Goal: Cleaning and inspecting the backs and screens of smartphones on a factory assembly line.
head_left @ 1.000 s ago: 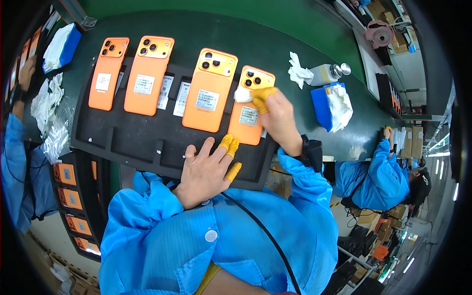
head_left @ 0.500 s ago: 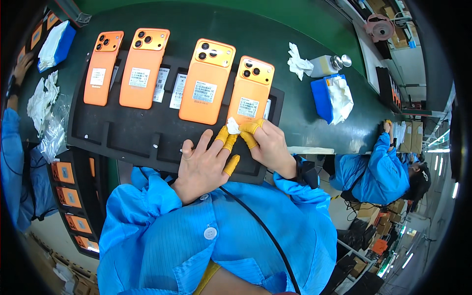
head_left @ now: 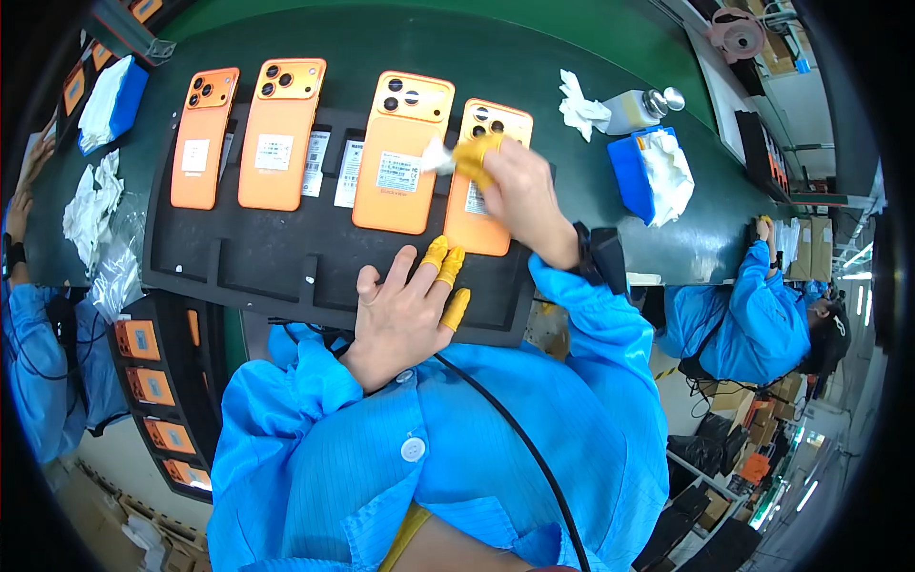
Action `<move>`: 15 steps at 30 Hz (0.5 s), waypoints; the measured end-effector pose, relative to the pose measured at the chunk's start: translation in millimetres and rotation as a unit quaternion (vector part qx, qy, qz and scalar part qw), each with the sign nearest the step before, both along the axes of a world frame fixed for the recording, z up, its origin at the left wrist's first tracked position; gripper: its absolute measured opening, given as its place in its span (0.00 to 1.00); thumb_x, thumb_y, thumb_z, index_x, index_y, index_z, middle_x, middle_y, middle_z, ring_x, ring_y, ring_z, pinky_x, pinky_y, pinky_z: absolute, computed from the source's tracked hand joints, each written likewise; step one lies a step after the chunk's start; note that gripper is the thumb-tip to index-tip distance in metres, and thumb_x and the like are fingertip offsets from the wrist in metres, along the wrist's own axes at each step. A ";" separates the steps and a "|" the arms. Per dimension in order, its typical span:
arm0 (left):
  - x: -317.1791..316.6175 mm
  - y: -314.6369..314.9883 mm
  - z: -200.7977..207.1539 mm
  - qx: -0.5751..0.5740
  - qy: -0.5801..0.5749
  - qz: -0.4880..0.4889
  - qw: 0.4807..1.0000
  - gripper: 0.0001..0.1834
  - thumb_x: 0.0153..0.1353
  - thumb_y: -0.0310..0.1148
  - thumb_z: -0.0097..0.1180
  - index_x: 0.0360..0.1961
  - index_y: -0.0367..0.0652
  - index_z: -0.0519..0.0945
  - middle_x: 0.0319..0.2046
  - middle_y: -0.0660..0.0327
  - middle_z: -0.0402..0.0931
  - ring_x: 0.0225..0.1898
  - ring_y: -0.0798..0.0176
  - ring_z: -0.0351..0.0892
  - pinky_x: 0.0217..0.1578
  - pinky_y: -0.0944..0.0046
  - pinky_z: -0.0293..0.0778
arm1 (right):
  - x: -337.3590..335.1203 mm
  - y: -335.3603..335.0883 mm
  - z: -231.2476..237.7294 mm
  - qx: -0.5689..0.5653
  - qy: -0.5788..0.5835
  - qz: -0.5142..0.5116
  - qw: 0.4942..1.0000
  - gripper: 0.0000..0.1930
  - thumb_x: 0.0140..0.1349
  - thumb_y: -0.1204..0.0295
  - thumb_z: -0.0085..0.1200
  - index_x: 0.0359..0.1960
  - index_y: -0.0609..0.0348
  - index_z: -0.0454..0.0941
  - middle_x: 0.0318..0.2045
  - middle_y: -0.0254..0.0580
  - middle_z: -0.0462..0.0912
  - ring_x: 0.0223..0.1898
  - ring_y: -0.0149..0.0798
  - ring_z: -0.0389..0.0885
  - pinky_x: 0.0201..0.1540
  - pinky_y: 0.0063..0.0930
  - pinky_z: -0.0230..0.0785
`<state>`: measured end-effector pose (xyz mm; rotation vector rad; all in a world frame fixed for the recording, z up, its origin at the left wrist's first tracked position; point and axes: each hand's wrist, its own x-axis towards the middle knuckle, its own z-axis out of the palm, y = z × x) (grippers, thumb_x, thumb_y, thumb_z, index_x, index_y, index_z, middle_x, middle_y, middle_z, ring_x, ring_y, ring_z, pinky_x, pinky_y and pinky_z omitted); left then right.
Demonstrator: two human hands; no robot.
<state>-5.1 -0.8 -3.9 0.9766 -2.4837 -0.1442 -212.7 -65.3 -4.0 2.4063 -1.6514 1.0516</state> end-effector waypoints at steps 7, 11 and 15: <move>18.3 -4.1 -4.5 -0.017 0.063 -0.011 0.998 0.11 0.49 0.38 0.64 0.31 0.44 0.83 0.33 0.64 0.78 0.44 0.59 0.72 0.41 0.55 0.51 | 7.5 55.1 12.1 0.100 0.020 0.181 0.978 0.05 0.43 0.80 0.56 0.25 0.60 0.75 0.23 0.41 0.71 0.28 0.43 0.74 0.30 0.36 0.70; 35.3 -15.8 6.9 -0.025 0.040 0.111 0.993 0.13 0.48 0.36 0.65 0.36 0.45 0.83 0.40 0.64 0.79 0.46 0.59 0.72 0.45 0.55 0.52 | -7.1 68.7 22.3 0.207 0.074 0.176 0.960 0.07 0.42 0.80 0.57 0.26 0.61 0.74 0.23 0.43 0.72 0.31 0.44 0.76 0.31 0.36 0.71; 46.2 -21.6 4.1 0.020 0.020 0.122 0.992 0.12 0.51 0.35 0.63 0.36 0.43 0.83 0.41 0.60 0.77 0.48 0.55 0.70 0.46 0.53 0.55 | -10.4 35.5 29.1 0.115 0.030 0.087 0.989 0.12 0.47 0.83 0.57 0.36 0.62 0.78 0.30 0.47 0.78 0.31 0.50 0.78 0.31 0.35 0.72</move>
